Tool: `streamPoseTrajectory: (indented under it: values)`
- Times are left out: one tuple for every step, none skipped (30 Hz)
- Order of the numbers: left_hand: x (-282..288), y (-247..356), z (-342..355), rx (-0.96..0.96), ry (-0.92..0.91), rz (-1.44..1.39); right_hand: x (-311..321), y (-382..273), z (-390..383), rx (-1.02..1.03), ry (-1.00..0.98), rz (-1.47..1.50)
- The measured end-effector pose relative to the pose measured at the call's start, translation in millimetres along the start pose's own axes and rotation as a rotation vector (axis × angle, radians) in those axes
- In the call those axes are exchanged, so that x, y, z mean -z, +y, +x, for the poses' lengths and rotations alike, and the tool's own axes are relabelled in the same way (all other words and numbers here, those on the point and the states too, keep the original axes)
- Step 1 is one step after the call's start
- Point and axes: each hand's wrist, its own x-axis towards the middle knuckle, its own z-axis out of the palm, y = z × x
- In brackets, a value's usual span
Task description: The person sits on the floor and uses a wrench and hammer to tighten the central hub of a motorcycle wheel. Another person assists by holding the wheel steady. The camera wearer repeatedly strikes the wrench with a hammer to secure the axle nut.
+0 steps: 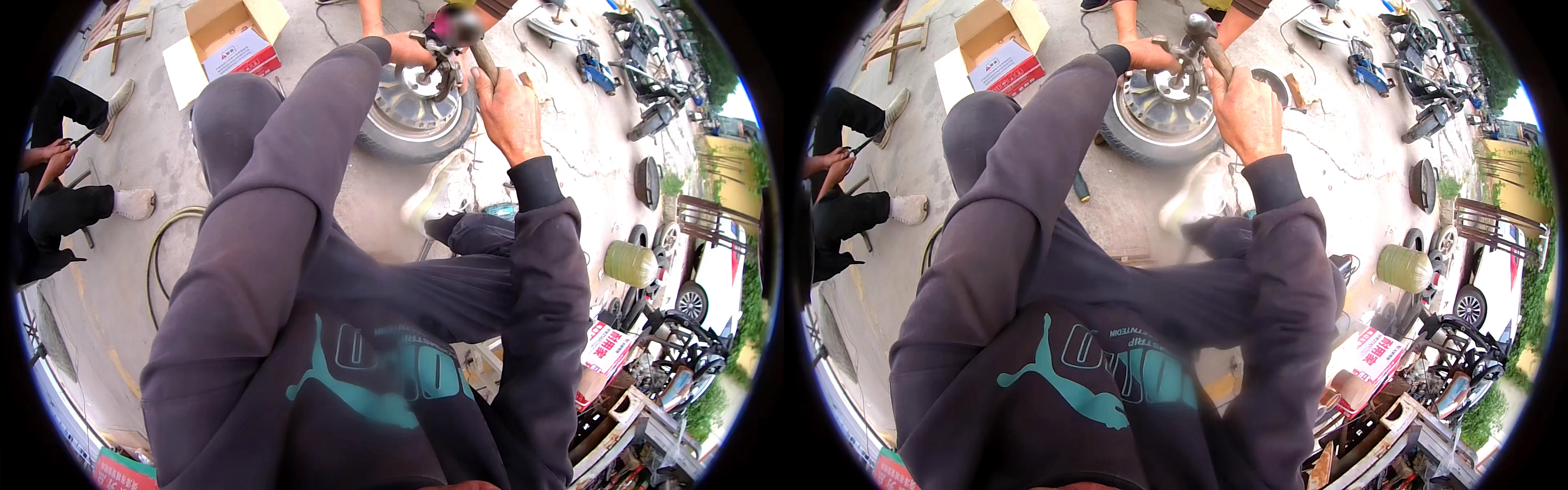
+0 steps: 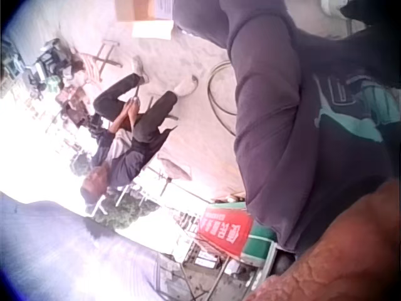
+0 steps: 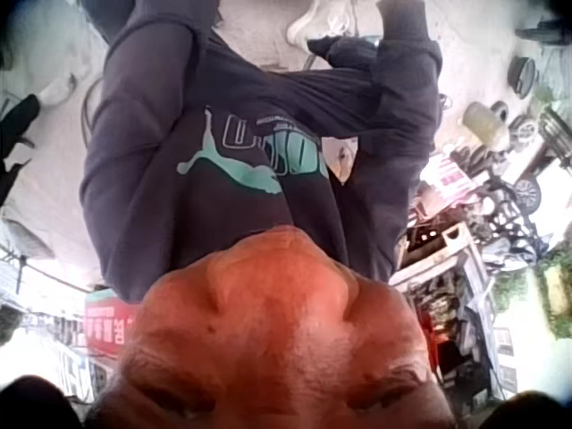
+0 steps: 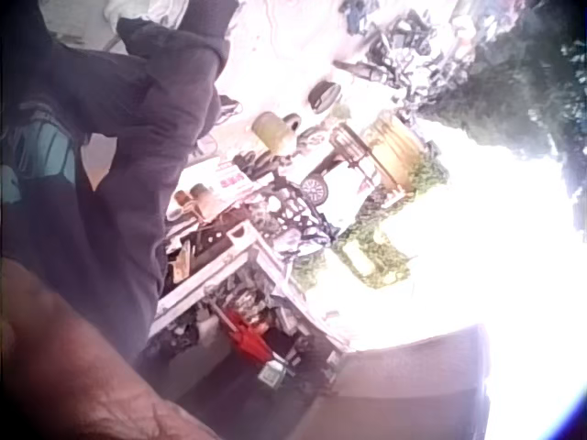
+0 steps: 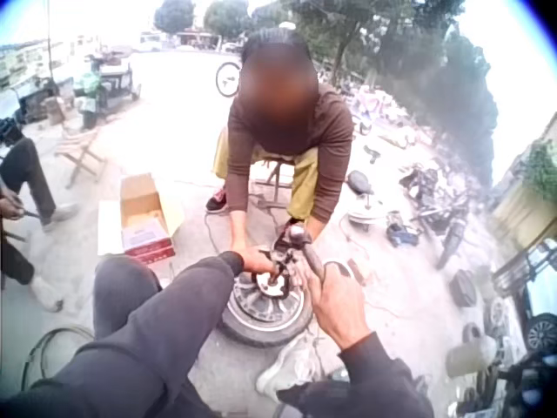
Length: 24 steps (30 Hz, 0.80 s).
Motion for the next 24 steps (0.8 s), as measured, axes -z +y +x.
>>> streamPoseTrajectory:
  values:
    - [6.3, -34.7, 8.2, -0.140, 0.070, -0.017, 8.9, -18.7, 12.7, 0.039, 0.049, 0.023]
    - [1.3, -26.7, -2.3, -0.097, 0.057, 0.046, 18.7, -25.4, 0.3, 0.007, 0.065, 0.027]
    - [2.0, -14.9, -8.2, -0.015, 0.026, 0.035, 29.8, -30.1, -3.5, 0.029, 0.072, 0.044]
    - [8.7, -0.2, -14.3, 0.057, 0.004, 0.034, 42.3, -35.4, -7.5, 0.053, 0.096, 0.058]
    - [7.7, -7.9, -17.6, -0.066, 0.018, 0.012, 46.7, -39.1, -15.9, 0.142, 0.127, 0.037]
    - [11.1, -14.9, -18.9, -0.199, 0.039, 0.001, 48.7, -39.7, -23.0, 0.233, 0.128, -0.026]
    - [11.6, -22.3, -21.1, -0.327, 0.053, -0.011, 48.6, -38.8, -33.0, 0.335, 0.095, -0.084]
    - [11.8, -16.1, -17.1, -0.211, 0.023, 0.002, 43.7, -35.2, -40.4, 0.435, 0.064, -0.142]
    - [12.7, -10.1, -13.2, -0.094, -0.005, 0.020, 35.7, -32.6, -48.3, 0.537, 0.057, -0.212]
    - [11.7, -12.5, -13.9, -0.124, 0.023, -0.052, 30.6, -32.2, -54.8, 0.638, 0.049, -0.283]
    - [11.0, -16.8, -9.4, -0.136, 0.014, -0.049, 29.4, -32.9, -57.6, 0.752, 0.057, -0.405]
    - [7.6, -20.1, -4.4, -0.148, 0.006, -0.044, 16.7, -26.4, -55.4, 0.776, 0.042, -0.342]
    - [6.9, -26.8, 11.9, -0.077, -0.055, 0.027, -1.9, -14.4, -46.9, 0.636, 0.014, -0.303]
    - [-3.5, -25.6, 19.0, -0.120, -0.067, 0.037, -16.2, -0.9, -34.3, 0.483, -0.022, -0.274]
    - [-8.6, -28.3, 21.5, -0.152, -0.063, 0.045, -15.8, -0.8, -14.2, 0.197, -0.142, -0.253]
    - [-9.7, -34.1, 22.9, -0.179, -0.060, 0.062, -19.8, 1.4, -9.8, 0.169, -0.193, -0.225]
    - [-3.2, -38.2, 28.6, -0.205, -0.039, 0.083, -20.9, -1.3, -18.1, 0.222, -0.133, -0.191]
    - [3.7, -42.2, 34.6, -0.232, -0.017, 0.104, -18.3, -8.3, -34.9, 0.274, -0.074, -0.157]
    - [2.5, -51.7, 33.7, -0.240, -0.014, 0.119, -11.4, -22.2, -45.0, 0.366, -0.026, -0.135]
    - [2.2, -54.5, 30.5, -0.232, 0.010, 0.108, -2.8, -33.1, -46.9, 0.523, 0.048, -0.116]
    - [-4.3, -57.3, 25.0, -0.223, 0.020, 0.091, 2.0, -37.1, -50.9, 0.605, 0.055, -0.158]
    - [-4.9, -45.8, 15.3, -0.203, 0.063, 0.051, 6.2, -36.1, -50.2, 0.689, 0.069, -0.214]
    - [-4.6, -38.9, 12.2, -0.188, 0.108, 0.011, -2.5, -23.9, -44.6, 0.625, 0.054, -0.217]
    - [-1.7, -43.9, 23.7, -0.263, 0.113, -0.005, -17.3, -7.7, -32.4, 0.561, 0.039, -0.220]
